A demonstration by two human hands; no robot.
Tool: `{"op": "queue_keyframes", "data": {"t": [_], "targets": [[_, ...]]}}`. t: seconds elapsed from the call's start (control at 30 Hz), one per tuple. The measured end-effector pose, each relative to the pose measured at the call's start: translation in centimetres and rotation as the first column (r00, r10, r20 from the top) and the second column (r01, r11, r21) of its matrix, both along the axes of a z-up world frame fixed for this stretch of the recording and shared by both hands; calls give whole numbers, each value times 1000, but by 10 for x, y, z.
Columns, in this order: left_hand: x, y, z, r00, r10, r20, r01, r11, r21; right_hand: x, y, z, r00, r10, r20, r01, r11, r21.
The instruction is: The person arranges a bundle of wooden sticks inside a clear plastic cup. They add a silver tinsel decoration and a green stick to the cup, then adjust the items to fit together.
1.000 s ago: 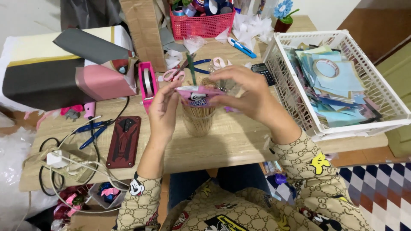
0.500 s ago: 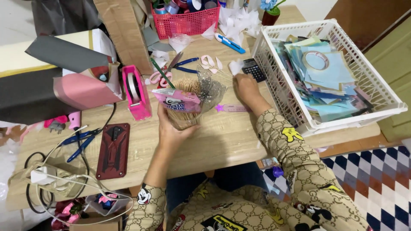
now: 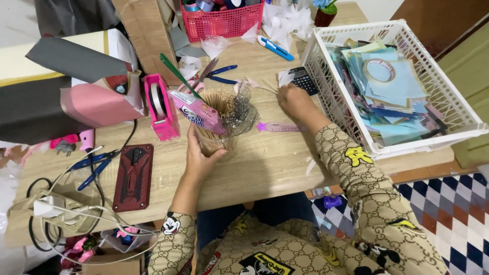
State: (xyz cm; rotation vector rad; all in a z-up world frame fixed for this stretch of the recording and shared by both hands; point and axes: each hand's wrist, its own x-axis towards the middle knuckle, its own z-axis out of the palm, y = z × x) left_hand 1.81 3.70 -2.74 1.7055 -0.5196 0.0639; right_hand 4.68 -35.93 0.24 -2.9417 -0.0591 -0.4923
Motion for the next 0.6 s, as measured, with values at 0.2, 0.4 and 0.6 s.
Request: {"op": "queue_keyframes", "data": {"t": [0.2, 0.4, 0.6], "targets": [[-26, -8, 45, 995, -8, 96, -1, 996, 90, -18, 10, 41, 992, 27, -120, 110, 241, 964], [-28, -5, 50, 996, -28, 82, 17, 992, 125, -20, 17, 48, 993, 52, -109, 111, -43, 993], [-23, -5, 42, 994, -31, 103, 19, 993, 118, -8, 10, 48, 995, -59, -78, 83, 81, 993]]}}
